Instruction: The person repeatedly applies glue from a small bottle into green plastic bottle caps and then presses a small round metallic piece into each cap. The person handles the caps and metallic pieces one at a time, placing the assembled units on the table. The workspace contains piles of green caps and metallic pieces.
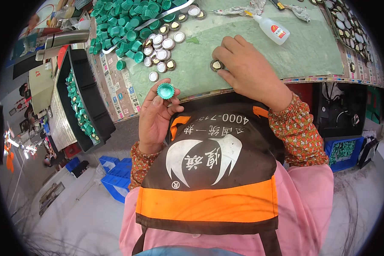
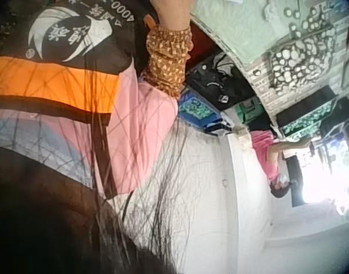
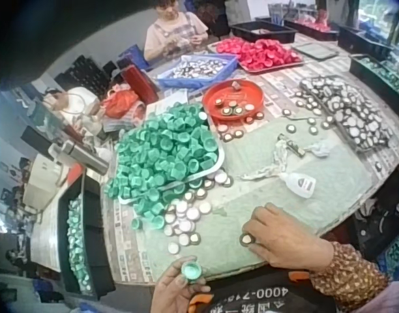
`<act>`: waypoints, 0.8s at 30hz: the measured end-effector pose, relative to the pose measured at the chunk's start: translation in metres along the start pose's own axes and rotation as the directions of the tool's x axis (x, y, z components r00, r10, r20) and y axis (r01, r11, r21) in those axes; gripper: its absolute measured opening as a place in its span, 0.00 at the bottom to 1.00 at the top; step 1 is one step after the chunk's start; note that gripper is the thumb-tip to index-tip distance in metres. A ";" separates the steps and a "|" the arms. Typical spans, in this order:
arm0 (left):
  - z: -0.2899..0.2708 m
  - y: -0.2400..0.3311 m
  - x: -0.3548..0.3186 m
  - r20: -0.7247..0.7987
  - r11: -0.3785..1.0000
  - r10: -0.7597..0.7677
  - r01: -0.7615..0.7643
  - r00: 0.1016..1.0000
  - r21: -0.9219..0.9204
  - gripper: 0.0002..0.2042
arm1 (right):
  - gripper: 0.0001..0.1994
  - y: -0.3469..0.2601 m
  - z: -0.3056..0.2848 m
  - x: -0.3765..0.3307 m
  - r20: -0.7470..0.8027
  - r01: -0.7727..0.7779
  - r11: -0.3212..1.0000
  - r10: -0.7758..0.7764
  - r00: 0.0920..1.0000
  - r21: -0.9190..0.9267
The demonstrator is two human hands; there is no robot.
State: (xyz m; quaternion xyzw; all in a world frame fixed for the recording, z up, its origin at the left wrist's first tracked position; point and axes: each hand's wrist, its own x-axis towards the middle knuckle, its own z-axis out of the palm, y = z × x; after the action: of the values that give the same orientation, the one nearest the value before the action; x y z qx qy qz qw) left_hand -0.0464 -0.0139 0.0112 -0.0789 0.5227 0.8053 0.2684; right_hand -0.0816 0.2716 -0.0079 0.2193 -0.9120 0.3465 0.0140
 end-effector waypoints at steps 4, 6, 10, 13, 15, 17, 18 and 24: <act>0.002 0.000 -0.001 0.010 0.996 -0.051 0.051 0.999 -0.067 0.28 | 0.15 -0.006 0.002 0.000 -0.044 0.050 0.998 -0.049 0.998 0.029; 0.002 -0.001 0.000 0.030 0.990 -0.072 0.075 0.997 -0.118 0.29 | 0.16 -0.016 0.001 0.000 -0.068 0.065 0.987 -0.055 0.996 0.144; 0.001 -0.006 0.000 0.071 0.977 -0.076 0.089 0.995 -0.196 0.29 | 0.16 -0.044 0.003 0.004 -0.135 0.150 0.944 -0.114 0.984 0.294; 0.003 -0.006 -0.001 0.062 0.977 -0.066 0.077 0.996 -0.198 0.27 | 0.16 -0.063 0.008 0.008 -0.178 0.196 0.931 -0.146 0.973 0.309; 0.006 -0.006 -0.001 0.051 0.976 -0.081 0.089 0.995 -0.197 0.27 | 0.16 -0.071 0.011 0.009 -0.170 0.188 0.945 -0.146 0.975 0.267; 0.007 -0.006 -0.001 0.044 0.979 -0.092 0.098 0.995 -0.176 0.27 | 0.16 -0.074 0.016 0.008 -0.166 0.176 0.954 -0.138 0.976 0.243; 0.008 -0.007 -0.002 0.038 0.981 -0.096 0.101 0.995 -0.168 0.27 | 0.15 -0.076 0.017 0.008 -0.166 0.180 0.956 -0.143 0.976 0.233; 0.009 -0.008 -0.004 0.059 0.986 -0.101 0.108 0.993 -0.124 0.26 | 0.14 -0.078 0.021 0.007 -0.174 0.191 0.963 -0.158 0.972 0.190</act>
State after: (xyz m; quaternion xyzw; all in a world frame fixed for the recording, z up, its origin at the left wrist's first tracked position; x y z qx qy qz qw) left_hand -0.0376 -0.0055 0.0107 -0.1020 0.4581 0.8236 0.3185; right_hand -0.0534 0.2038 0.0263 0.2713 -0.8444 0.4522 0.0937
